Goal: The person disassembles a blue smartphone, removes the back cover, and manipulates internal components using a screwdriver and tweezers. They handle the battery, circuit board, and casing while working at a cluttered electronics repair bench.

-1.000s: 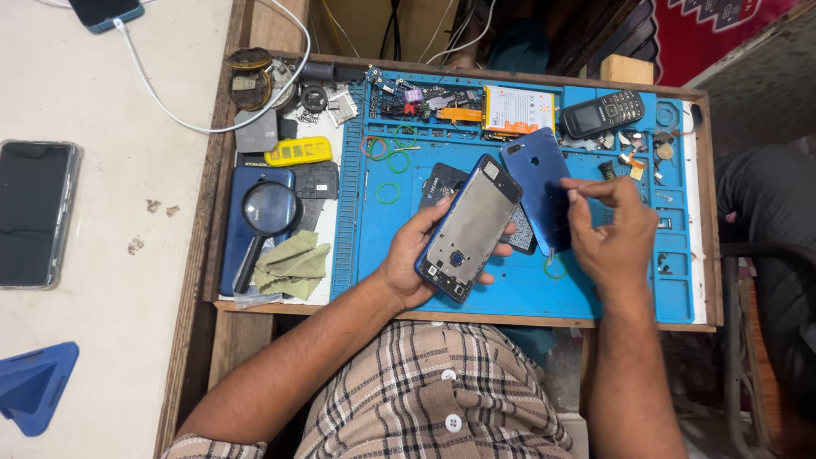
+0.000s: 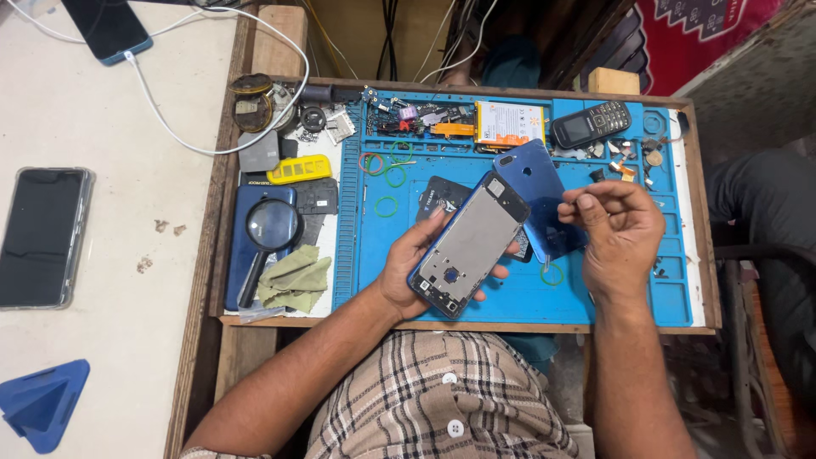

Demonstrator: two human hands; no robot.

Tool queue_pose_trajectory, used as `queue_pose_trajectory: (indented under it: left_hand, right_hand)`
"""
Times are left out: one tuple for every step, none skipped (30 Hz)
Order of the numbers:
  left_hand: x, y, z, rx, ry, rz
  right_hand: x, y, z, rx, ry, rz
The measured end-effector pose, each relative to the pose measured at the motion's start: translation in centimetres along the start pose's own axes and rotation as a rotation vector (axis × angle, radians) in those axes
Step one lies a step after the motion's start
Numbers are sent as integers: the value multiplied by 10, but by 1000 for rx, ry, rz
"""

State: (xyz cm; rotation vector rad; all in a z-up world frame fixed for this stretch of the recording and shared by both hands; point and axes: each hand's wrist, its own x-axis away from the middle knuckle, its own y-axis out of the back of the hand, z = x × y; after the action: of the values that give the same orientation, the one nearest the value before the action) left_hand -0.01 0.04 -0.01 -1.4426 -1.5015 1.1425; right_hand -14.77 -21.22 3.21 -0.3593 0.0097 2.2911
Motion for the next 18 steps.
queue_pose_trajectory:
  left_hand:
    - [0, 0, 0, -7, -1, 0]
    - [0, 0, 0, -15, -3, -1]
    - [0, 0, 0, -23, -4, -1]
    - [-1, 1, 0, -17, -1, -2]
    - [-1, 1, 0, -12, 3, -3]
    - [-1, 1, 0, -8, 7, -3]
    - [-1, 0, 0, -11, 10, -5]
    - [-1, 0, 0, -14, 12, -8]
    - [0, 0, 0, -18, 14, -11]
    - [0, 0, 0, -20, 13, -12]
    - [0, 0, 0, -22, 13, -14]
    - [-1, 0, 1, -23, 12, -14]
    - [-1, 0, 1, -25, 15, -16]
    - [-1, 1, 1, -26, 17, -17]
    - [-1, 1, 1, -28, 20, -19]
    - [-1, 1, 1, -33, 21, -19]
    - [-1, 1, 1, -38, 23, -20]
    - [-1, 1, 1, -44, 24, -19]
  right_hand:
    - [0, -1, 0, -8, -14, -3]
    - [-1, -2, -1, 2, -10, -8]
    - [-1, -1, 0, 11, -5, -13]
    - [-1, 0, 1, 21, -1, -19]
    - [0, 1, 1, 28, -1, -17]
    - [0, 1, 1, 35, 1, -15]
    - [0, 2, 1, 42, 2, -13]
    - [0, 2, 0, 42, 5, -14]
    - [0, 2, 0, 42, 7, -16]
    - [0, 2, -1, 43, 9, -17]
    - [0, 2, -2, 27, 13, -25]
    - [1, 2, -3, 12, 18, -34]
    - [1, 2, -3, -3, 22, -42]
    - [1, 3, -3, 8, 37, -50]
    - [1, 3, -3, 19, 52, -57]
    - [1, 3, -3, 29, 66, -65]
    - [2, 3, -3, 32, 55, -70]
    - [2, 3, -2, 35, 45, -74]
